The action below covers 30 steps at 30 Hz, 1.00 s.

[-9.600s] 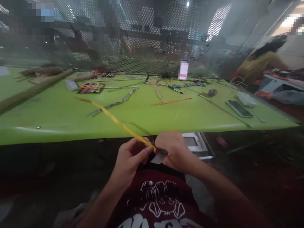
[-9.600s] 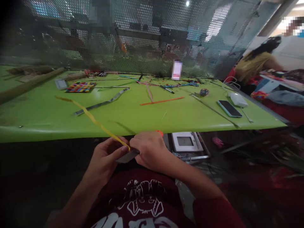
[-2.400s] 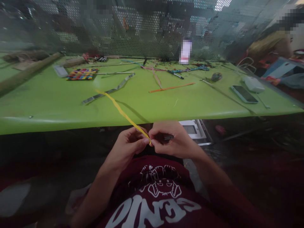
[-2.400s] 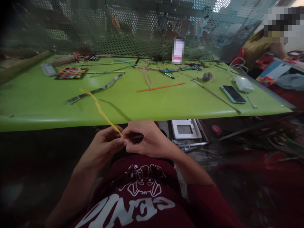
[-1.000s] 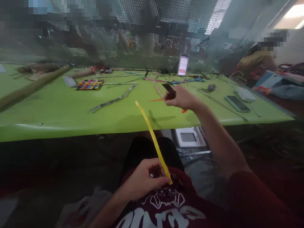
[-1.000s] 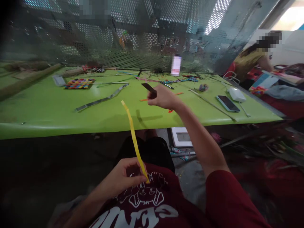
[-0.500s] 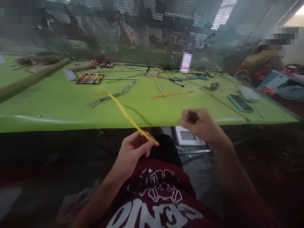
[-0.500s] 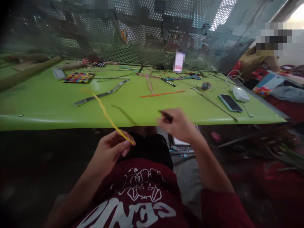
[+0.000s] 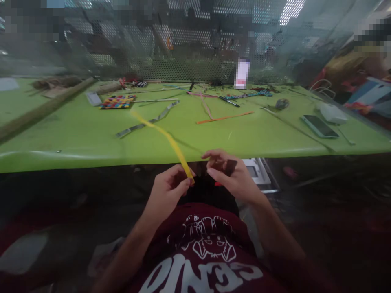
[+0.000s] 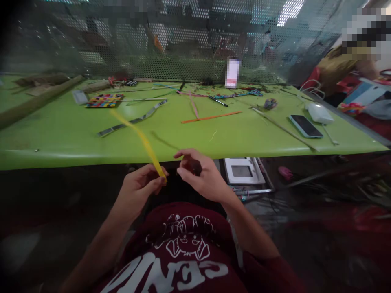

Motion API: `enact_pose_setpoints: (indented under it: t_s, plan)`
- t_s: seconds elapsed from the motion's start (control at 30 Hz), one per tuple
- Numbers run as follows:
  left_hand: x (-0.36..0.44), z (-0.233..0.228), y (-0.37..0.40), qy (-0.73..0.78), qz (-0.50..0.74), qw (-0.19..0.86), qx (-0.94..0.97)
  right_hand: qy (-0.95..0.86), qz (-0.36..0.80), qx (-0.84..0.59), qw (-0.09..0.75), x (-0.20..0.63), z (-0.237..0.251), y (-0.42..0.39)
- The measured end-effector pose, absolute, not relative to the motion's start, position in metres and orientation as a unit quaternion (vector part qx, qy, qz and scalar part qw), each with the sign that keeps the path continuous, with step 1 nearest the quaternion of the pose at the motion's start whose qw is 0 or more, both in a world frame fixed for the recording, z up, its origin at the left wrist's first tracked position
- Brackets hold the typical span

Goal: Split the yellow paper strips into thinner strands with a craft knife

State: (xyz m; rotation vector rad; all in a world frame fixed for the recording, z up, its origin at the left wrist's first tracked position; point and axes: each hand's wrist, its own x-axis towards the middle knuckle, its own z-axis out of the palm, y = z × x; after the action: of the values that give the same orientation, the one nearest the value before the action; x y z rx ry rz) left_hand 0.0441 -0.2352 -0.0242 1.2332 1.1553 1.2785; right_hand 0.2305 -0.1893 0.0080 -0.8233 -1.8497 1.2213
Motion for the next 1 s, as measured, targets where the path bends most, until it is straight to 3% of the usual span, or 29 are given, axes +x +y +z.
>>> enact_pose_setpoints:
  t_s: [0.17,0.3,0.53,0.6,0.8,1.0]
  plan:
    - [0.049,-0.023,-0.236,0.493,0.458,0.463,0.577,-0.708,0.493,-0.377,0.337,0.213,0.000,-0.185]
    - [0.053,-0.026,-0.238,0.502,0.425,0.453,0.602,-0.656,0.540,-0.384,0.362,0.207,-0.001,-0.178]
    - [0.044,-0.043,-0.236,0.358,0.431,0.679,0.474,-0.599,0.668,-0.312,0.313,0.220,-0.002,-0.163]
    - [0.043,-0.046,-0.234,0.348,0.444,0.687,0.458,-0.593,0.682,-0.302,0.303,0.221,-0.002,-0.162]
    - [0.039,-0.025,-0.235,0.488,0.554,0.386,0.552,-0.601,0.665,-0.331,0.294,0.219,-0.001,-0.164]
    - [0.044,-0.012,-0.235,0.486,0.549,0.283,0.619,-0.618,0.655,-0.323,0.291,0.215,0.001,-0.167]
